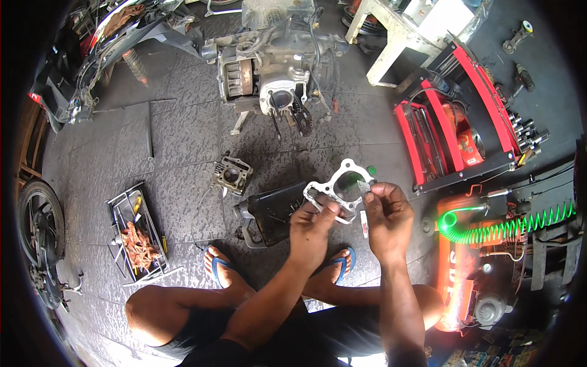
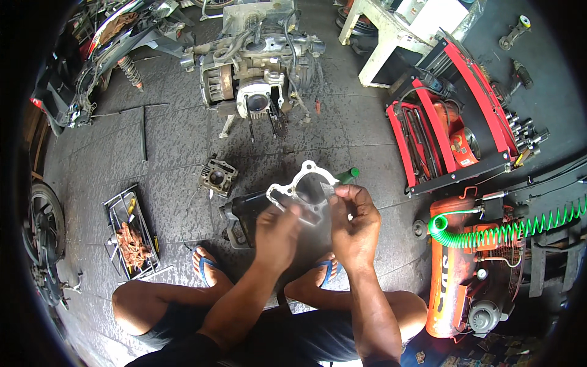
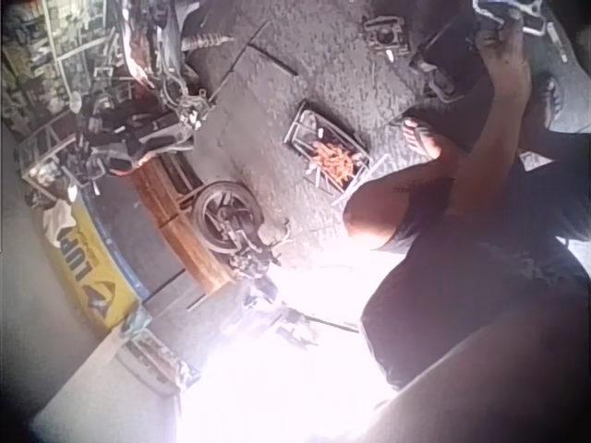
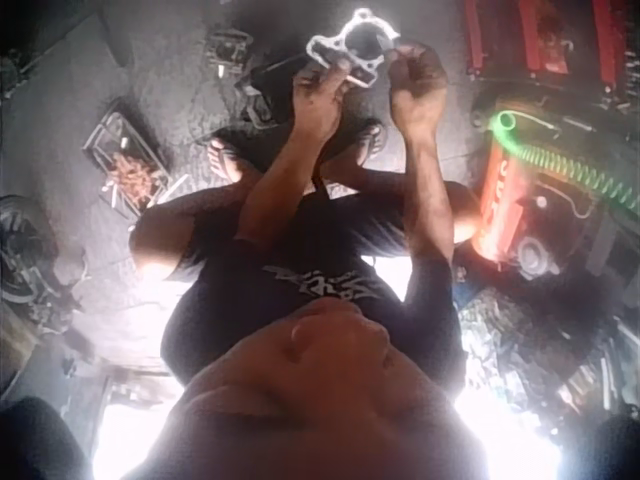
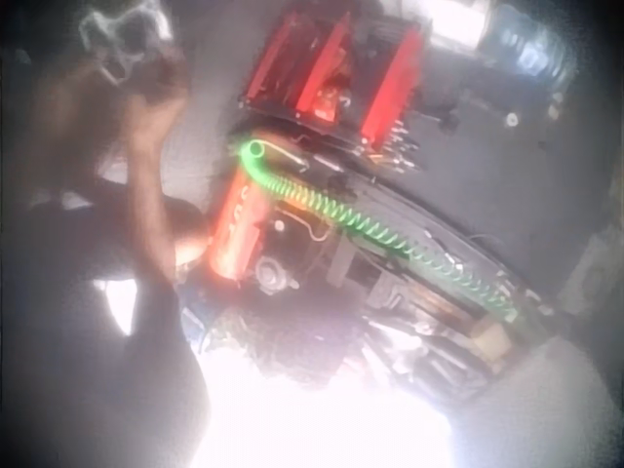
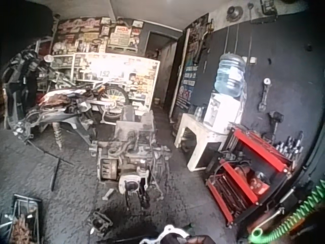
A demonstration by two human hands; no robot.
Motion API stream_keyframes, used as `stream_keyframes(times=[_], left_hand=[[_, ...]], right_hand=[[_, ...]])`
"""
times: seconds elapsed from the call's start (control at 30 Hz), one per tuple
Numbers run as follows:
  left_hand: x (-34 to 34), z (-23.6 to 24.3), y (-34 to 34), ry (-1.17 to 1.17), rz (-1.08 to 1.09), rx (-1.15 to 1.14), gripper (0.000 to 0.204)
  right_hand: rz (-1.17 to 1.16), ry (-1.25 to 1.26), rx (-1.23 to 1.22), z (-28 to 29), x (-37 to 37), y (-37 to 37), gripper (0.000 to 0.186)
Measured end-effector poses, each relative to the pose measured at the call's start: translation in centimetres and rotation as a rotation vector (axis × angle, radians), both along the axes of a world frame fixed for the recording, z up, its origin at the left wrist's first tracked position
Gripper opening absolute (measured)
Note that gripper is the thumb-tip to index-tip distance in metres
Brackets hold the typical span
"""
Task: The person removes components from a motorcycle engine block, handles a gasket and small metal parts, and pours liquid from a green bottle onto the engine components.
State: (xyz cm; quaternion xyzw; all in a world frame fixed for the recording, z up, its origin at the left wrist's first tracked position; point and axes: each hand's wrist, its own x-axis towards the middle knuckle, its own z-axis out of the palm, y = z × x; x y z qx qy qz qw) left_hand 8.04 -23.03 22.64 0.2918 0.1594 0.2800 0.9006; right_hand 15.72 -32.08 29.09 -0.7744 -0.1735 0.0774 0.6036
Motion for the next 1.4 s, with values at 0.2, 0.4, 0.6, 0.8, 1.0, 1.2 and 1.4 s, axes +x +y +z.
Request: stream_keyframes(times=[0.2, 0.4, 0.6, 0.8, 1.0, 1.2, 1.4], left_hand=[[-0.2, 0.9, 1.1, 0.004, -0.075, 0.011, 0.019], [0.0, 0.7, 0.3, -0.027, 0.051, -0.05, 0.019], [0.1, 0.7, 0.3, 0.014, 0.098, -0.041, 0.018], [0.2, 0.7, 0.3, 0.012, 0.166, -0.052, 0.016], [0.2, 1.3, -0.1, 0.031, 0.187, -0.068, 0.016], [0.2, 1.1, -0.4, 0.048, 0.255, -0.077, 0.018], [0.0, 2.0, -0.8, 0.055, 0.234, -0.203, 0.018]], right_hand=[[0.065, -0.352, -0.114, 0.5, -0.3, 0.6, 0.012], [0.071, -0.4, -0.172, -0.1, -1.4, 0.7, 0.014], [0.121, -0.394, -0.176, -0.7, -1.4, 0.3, 0.014], [0.115, -0.368, -0.173, -0.5, -1.4, 0.8, 0.015], [0.081, -0.408, -0.201, -0.7, -2.2, 1.0, 0.015], [0.045, -0.259, -0.098, -1.1, -2.3, 1.1, 0.011], [-0.015, -0.273, -0.062, -2.3, -2.7, 1.3, 0.009]])
